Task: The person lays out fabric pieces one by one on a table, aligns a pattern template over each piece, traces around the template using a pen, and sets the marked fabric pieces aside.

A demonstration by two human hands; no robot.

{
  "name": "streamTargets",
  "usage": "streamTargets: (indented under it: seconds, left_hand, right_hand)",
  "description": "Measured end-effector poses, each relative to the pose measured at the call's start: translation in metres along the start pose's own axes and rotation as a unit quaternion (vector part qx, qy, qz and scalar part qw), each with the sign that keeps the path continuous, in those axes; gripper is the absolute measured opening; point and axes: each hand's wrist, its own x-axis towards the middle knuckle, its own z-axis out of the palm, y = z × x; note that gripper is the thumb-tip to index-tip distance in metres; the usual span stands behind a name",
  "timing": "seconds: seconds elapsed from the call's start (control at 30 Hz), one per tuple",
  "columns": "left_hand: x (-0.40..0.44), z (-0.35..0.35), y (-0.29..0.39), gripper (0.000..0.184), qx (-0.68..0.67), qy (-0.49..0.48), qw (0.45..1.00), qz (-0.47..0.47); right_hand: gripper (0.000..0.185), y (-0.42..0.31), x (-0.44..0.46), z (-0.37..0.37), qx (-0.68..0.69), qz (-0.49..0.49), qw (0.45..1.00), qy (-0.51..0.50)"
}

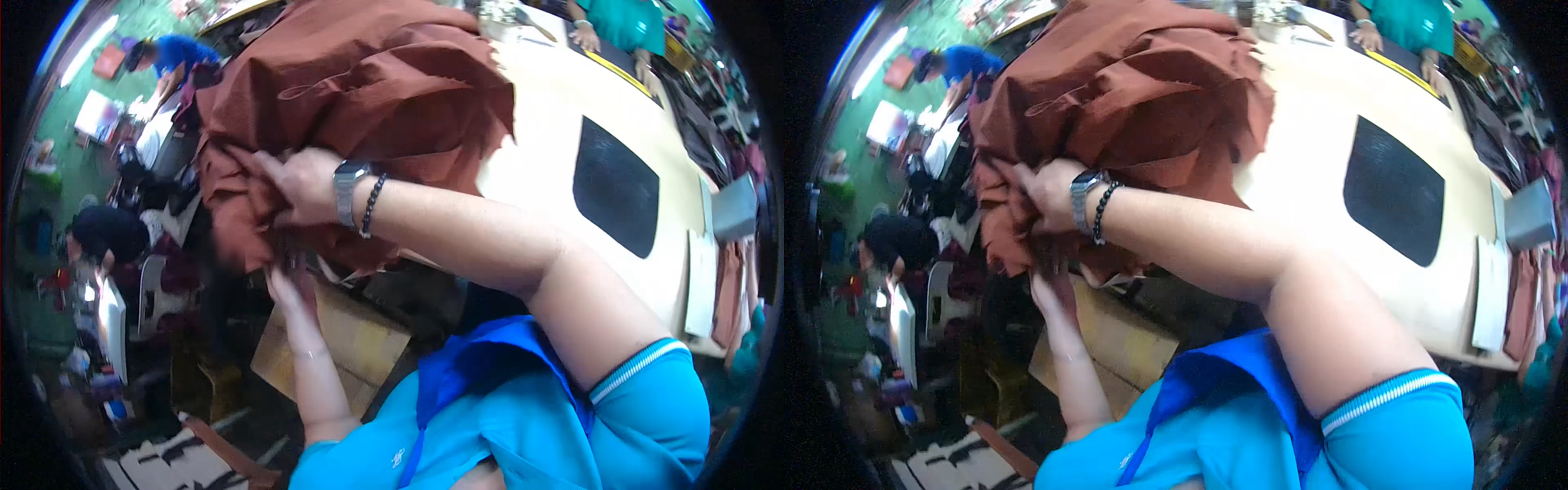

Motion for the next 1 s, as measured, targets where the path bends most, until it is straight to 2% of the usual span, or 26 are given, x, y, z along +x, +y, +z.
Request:
streamTargets:
  seconds: [0.03, 0.07, 0.1, 0.17, 0.23, 0.27, 0.3, 0.33, 0.37, 0.4, 0.43, 0.5, 0.57, 0.6, 0.7, 0.77, 0.8, 0.87, 0.93, 1.0]
  left_hand:
    - [-0.021, -0.009, -0.006, 0.062, 0.036, 0.067, 0.997, -0.006]
    - [-0.046, -0.007, -0.009, 0.062, 0.070, 0.071, 0.995, 0.019]
    - [-0.070, -0.001, -0.015, 0.062, 0.101, 0.073, 0.991, 0.043]
    - [-0.096, -0.006, -0.046, 0.053, 0.192, 0.040, 0.977, 0.086]
    - [-0.121, -0.012, -0.059, 0.041, 0.320, 0.034, 0.940, 0.115]
    - [-0.126, -0.009, -0.063, 0.033, 0.396, 0.035, 0.911, 0.110]
    - [-0.126, -0.010, -0.073, 0.025, 0.377, 0.013, 0.913, 0.157]
    - [-0.120, -0.008, -0.073, 0.024, 0.350, -0.029, 0.927, 0.134]
    - [-0.109, -0.014, -0.075, 0.020, 0.411, -0.054, 0.896, 0.158]
    - [-0.103, -0.009, -0.068, 0.023, 0.444, -0.075, 0.881, 0.145]
    - [-0.094, -0.015, -0.065, 0.027, 0.529, -0.111, 0.814, 0.214]
    - [-0.075, -0.031, -0.063, 0.035, 0.668, -0.189, 0.638, 0.331]
    - [-0.069, -0.006, -0.048, 0.046, 0.651, -0.163, 0.640, 0.374]
    - [-0.066, 0.008, -0.040, 0.051, 0.640, -0.150, 0.641, 0.396]
    - [-0.053, 0.031, -0.023, 0.049, 0.629, -0.144, 0.643, 0.412]
    - [-0.044, 0.035, -0.017, 0.048, 0.638, -0.155, 0.640, 0.400]
    - [-0.038, 0.040, -0.014, 0.047, 0.640, -0.163, 0.640, 0.392]
    - [-0.027, 0.049, -0.002, 0.046, 0.646, -0.172, 0.639, 0.380]
    - [-0.011, 0.063, 0.011, 0.044, 0.651, -0.184, 0.639, 0.365]
    - [0.012, 0.078, 0.030, 0.043, 0.651, -0.199, 0.645, 0.346]
  right_hand:
    - [0.101, -0.002, -0.014, -0.001, 0.000, -0.026, 0.999, 0.036]
    - [0.100, -0.009, -0.029, -0.015, 0.029, -0.047, 0.998, 0.026]
    - [0.095, -0.012, -0.050, -0.019, 0.038, -0.108, 0.990, 0.080]
    - [0.083, -0.012, -0.103, -0.037, -0.018, -0.203, 0.974, 0.101]
    - [0.071, -0.003, -0.169, -0.055, -0.048, -0.235, 0.969, 0.060]
    - [0.067, 0.000, -0.206, -0.070, -0.064, -0.195, 0.979, 0.001]
    - [0.063, 0.011, -0.244, -0.076, -0.085, -0.145, 0.986, -0.022]
    - [0.057, 0.019, -0.281, -0.082, -0.090, -0.068, 0.993, -0.020]
    - [0.052, 0.029, -0.323, -0.089, -0.113, 0.009, 0.993, -0.021]
    - [0.052, 0.032, -0.358, -0.096, -0.118, 0.097, 0.988, -0.028]
    - [0.050, 0.039, -0.394, -0.099, -0.101, 0.151, 0.983, 0.003]
    - [0.046, 0.035, -0.446, -0.103, -0.132, 0.222, 0.965, 0.050]
    - [0.042, 0.030, -0.472, -0.097, -0.095, 0.269, 0.954, 0.094]
    - [0.040, 0.030, -0.479, -0.095, -0.079, 0.291, 0.946, 0.116]
    - [0.039, 0.028, -0.459, -0.087, -0.073, 0.215, 0.969, 0.098]
    - [0.039, 0.029, -0.424, -0.073, -0.021, 0.133, 0.988, 0.077]
    - [0.038, 0.031, -0.400, -0.068, 0.046, 0.090, 0.995, 0.005]
    - [0.038, 0.011, -0.336, -0.062, 0.021, 0.051, 0.979, -0.197]
    - [0.040, 0.013, -0.280, -0.033, 0.046, -0.081, 0.980, -0.174]
    - [0.045, 0.025, -0.219, -0.010, 0.017, -0.135, 0.979, -0.151]
